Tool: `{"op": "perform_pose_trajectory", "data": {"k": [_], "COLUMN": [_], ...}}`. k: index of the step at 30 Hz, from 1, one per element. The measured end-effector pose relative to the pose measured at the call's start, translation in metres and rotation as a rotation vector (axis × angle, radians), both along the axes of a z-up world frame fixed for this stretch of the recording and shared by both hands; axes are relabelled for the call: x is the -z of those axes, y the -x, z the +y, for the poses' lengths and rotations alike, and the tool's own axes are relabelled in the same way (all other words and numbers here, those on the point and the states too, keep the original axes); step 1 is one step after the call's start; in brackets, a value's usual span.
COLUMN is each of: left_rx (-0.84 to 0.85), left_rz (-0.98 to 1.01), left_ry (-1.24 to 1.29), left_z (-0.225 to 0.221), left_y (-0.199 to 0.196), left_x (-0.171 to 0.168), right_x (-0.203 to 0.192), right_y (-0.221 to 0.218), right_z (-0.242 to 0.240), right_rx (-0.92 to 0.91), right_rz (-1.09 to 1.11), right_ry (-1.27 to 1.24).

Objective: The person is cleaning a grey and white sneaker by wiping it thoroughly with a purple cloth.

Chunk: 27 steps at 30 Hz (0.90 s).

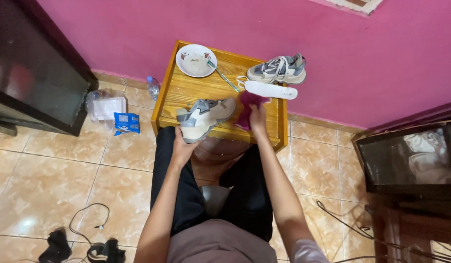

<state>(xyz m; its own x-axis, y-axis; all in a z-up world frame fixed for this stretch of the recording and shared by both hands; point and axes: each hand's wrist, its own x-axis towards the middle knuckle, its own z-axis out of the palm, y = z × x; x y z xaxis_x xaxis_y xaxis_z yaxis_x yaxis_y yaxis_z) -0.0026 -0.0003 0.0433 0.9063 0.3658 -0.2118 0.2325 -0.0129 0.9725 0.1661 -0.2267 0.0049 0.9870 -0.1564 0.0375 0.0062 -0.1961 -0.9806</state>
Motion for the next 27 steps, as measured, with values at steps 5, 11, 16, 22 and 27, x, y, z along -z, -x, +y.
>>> {"op": "perform_pose_trajectory", "data": {"k": [5,11,16,22,27], "left_rx": [0.011,-0.016,0.003,0.083,0.171], "left_rz": [0.028,0.027,-0.009,0.052,0.109], "left_ry": [0.048,0.018,-0.070,-0.202,-0.292], "left_z": [0.003,-0.004,-0.007,-0.009,-0.007], "left_y": [-0.006,-0.003,0.004,0.014,0.010], "left_x": [0.018,0.000,0.009,0.018,0.036], "right_x": [-0.006,-0.015,-0.011,-0.022,-0.025], "right_y": [-0.015,0.048,0.102,0.173,0.199], "right_z": [0.042,0.064,0.076,0.098,0.097], "right_rx": [-0.210,-0.184,-0.314,-0.398,-0.405], "right_rz": [0.146,-0.058,-0.335,-0.284,-0.233], "right_ry": [0.283,0.461,0.446,0.354,0.348]}}
